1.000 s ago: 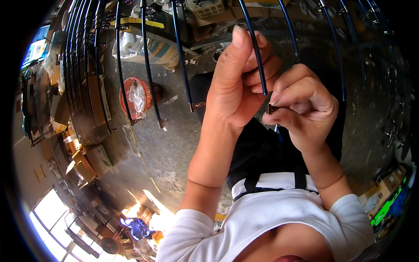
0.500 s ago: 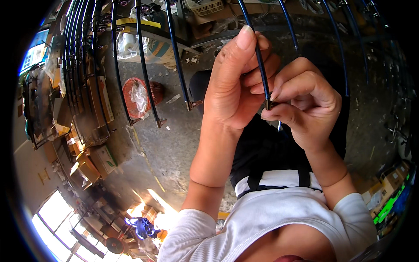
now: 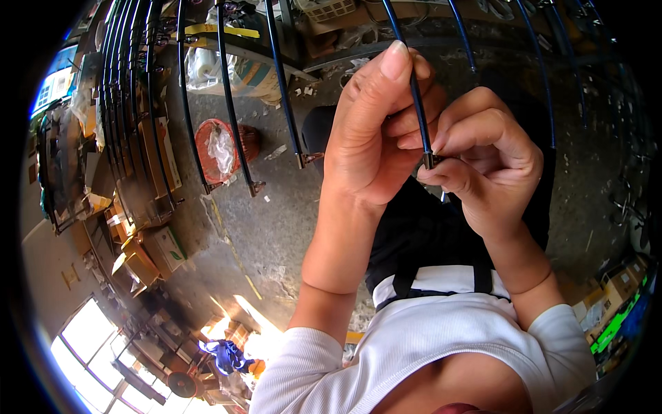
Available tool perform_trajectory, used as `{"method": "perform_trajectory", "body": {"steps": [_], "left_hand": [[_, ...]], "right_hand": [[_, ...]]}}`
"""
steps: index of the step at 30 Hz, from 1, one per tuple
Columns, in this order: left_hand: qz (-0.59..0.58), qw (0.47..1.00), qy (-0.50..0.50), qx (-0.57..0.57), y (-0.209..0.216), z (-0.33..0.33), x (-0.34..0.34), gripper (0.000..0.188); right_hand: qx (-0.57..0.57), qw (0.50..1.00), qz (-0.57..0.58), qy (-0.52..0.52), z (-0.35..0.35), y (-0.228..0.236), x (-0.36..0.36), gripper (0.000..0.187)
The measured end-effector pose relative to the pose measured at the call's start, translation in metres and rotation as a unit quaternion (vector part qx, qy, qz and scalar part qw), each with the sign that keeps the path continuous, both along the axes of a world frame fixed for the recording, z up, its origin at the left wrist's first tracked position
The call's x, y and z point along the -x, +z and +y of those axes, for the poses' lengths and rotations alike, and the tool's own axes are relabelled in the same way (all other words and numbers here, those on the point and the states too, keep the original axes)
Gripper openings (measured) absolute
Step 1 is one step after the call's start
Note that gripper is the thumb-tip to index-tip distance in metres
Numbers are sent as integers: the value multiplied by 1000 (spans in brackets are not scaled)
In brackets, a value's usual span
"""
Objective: The person sits on the floor and assembles fishing rods by attaching small metal guides to the blue rod sections. They use a small tool to secure the guides and occasionally dip the tool into a container of adhesive. The person handles multiple rod sections one by one, repeating the process of attaching and securing the guides.
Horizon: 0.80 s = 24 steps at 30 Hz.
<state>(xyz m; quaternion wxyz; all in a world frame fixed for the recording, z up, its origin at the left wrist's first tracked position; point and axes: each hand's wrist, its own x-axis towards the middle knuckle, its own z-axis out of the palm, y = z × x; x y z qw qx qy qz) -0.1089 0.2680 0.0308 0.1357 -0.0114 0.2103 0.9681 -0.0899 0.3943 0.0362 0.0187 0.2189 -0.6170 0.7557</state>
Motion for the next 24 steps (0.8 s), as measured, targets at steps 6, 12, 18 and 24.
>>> {"method": "perform_trajectory", "body": {"steps": [6,12,18,24], "left_hand": [[39,999,-7,2,-4,-1,-1,25],[36,999,-20,30,-5,-6,-2,23],[-51,999,-5,2,-5,-4,-4,40],[-105,994,-19,-17,-41,3,-36,45]], "right_hand": [[25,999,-29,-20,-5,-1,-4,25],[34,999,-32,-26,-8,0,-6,27],[1,998,-5,-58,-5,-14,-15,30],[-436,876,154,-136,6,-19,-22,41]]}}
